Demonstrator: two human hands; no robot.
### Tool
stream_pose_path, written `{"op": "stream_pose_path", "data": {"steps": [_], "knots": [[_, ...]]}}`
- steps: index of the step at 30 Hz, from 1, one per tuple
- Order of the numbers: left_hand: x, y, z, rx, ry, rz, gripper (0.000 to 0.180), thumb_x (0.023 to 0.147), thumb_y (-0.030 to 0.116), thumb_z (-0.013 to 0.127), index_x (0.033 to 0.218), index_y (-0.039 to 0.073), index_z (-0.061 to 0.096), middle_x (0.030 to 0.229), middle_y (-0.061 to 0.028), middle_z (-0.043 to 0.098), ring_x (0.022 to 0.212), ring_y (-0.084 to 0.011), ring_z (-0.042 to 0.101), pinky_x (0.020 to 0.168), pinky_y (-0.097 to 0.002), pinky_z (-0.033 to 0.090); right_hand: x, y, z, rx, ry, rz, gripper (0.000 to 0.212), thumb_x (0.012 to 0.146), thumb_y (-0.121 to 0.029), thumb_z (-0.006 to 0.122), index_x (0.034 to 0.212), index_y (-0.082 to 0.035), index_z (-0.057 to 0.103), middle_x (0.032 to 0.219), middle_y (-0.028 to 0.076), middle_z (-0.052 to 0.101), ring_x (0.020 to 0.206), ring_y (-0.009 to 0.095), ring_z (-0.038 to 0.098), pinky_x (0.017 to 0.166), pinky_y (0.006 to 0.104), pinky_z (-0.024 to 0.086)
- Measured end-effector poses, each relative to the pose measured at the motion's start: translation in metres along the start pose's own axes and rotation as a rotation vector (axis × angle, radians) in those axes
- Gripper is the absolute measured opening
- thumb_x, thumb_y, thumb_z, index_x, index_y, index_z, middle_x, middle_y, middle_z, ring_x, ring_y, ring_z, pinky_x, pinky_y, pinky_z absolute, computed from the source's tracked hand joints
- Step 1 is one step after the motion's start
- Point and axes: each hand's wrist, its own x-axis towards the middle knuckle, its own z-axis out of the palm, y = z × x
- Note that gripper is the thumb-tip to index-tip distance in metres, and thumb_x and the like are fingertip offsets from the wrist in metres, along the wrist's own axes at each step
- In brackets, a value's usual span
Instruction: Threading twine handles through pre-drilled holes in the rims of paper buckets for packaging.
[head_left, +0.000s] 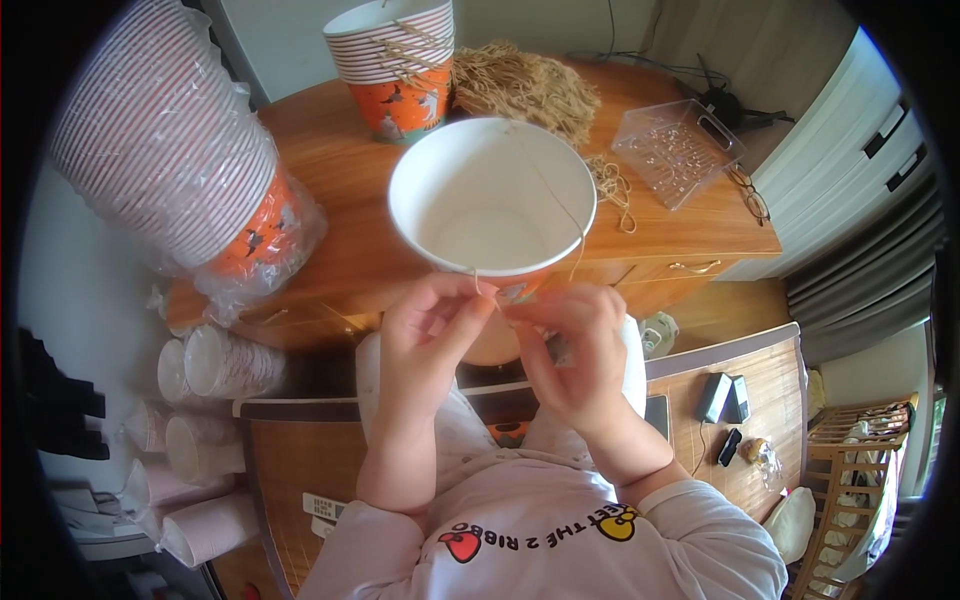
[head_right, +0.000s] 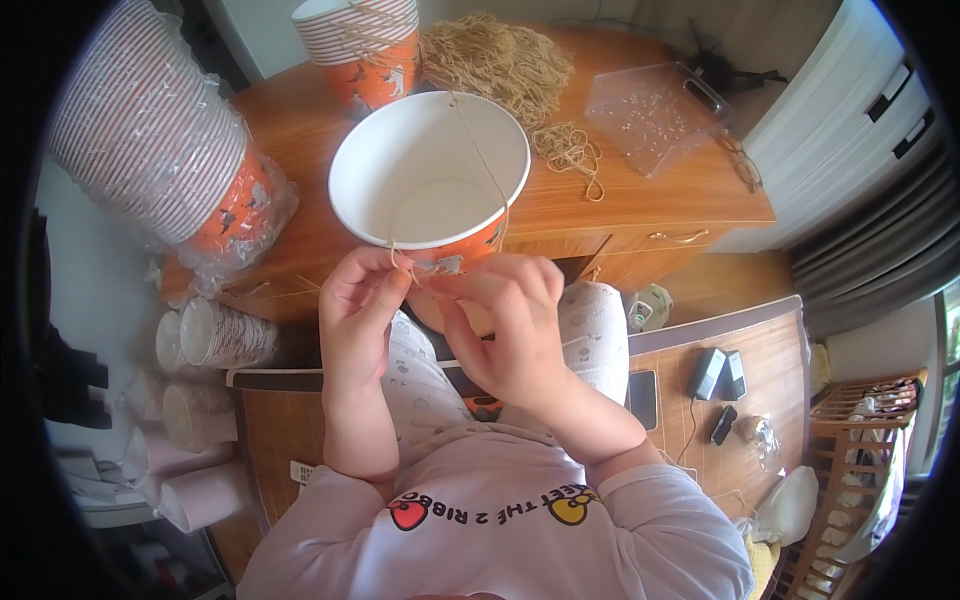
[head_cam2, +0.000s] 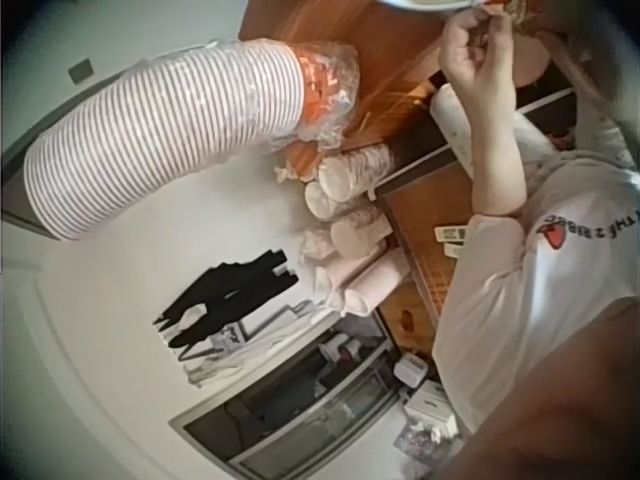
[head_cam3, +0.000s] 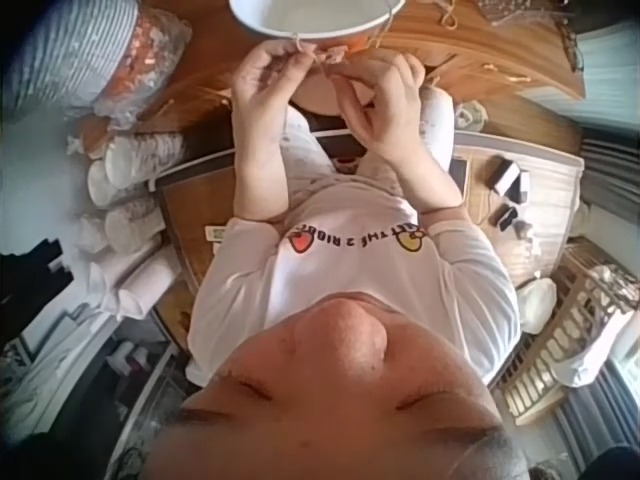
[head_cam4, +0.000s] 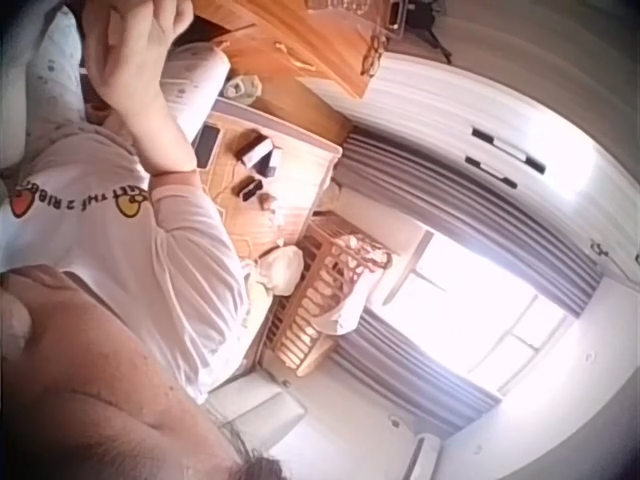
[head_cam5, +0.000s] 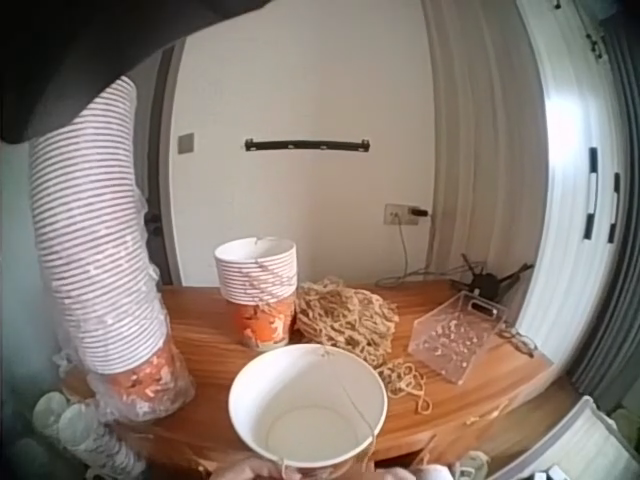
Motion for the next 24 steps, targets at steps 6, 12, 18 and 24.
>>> {"op": "stream_pose_path", "data": {"steps": [6, 12, 18, 24], "knots": [[0.001, 0.0, -0.001, 0.018, -0.013, 0.013, 0.011, 0.092, 0.003, 0.066, 0.102, -0.001, 0.065, 0.1, -0.0061, 0.07, 0.091, -0.0095, 0.064, 0.082, -0.0213, 0.048, 0.01, -0.001, 0.0, 0.122, 0.098, 0.157, 0.043, 0.072, -0.004, 0.081, 0.109, -0.009, 0.061, 0.101, 0.001, 0.068, 0.095, 0.021, 0.06, 0.083, 0.0344, 0.039], [0.002, -0.001, -0.001, -0.038, -0.043, 0.001, 0.011, 0.092, 0.001, 0.065, 0.102, -0.001, 0.064, 0.098, -0.0062, 0.069, 0.092, -0.01, 0.065, 0.084, -0.0225, 0.049, 0.013, -0.003, 0.005, 0.249, 0.104, 0.202, 0.042, 0.072, -0.003, 0.081, 0.108, -0.009, 0.061, 0.095, -0.001, 0.07, 0.088, 0.019, 0.061, 0.082, 0.0319, 0.04], [0.001, -0.006, -0.006, -0.081, -0.038, -0.012, 0.013, 0.09, -0.003, 0.066, 0.102, -0.002, 0.064, 0.099, -0.0077, 0.07, 0.094, -0.0113, 0.066, 0.084, -0.0238, 0.052, 0.015, -0.012, 0.005, 0.284, 0.087, 0.234, 0.036, 0.07, -0.002, 0.083, 0.1, -0.011, 0.065, 0.093, -0.002, 0.07, 0.084, 0.017, 0.062, 0.08, 0.0307, 0.04], [-0.003, -0.001, -0.007, -0.003, 0.044, 0.067, 0.013, 0.086, -0.005, 0.07, 0.098, -0.004, 0.066, 0.091, -0.0081, 0.072, 0.081, -0.0119, 0.068, 0.074, -0.0245, 0.054, 0.026, -0.006, 0.011, 0.229, 0.091, 0.136, 0.038, 0.068, -0.005, 0.085, 0.101, -0.013, 0.067, 0.092, -0.005, 0.068, 0.083, 0.015, 0.061, 0.078, 0.0291, 0.038]]}}
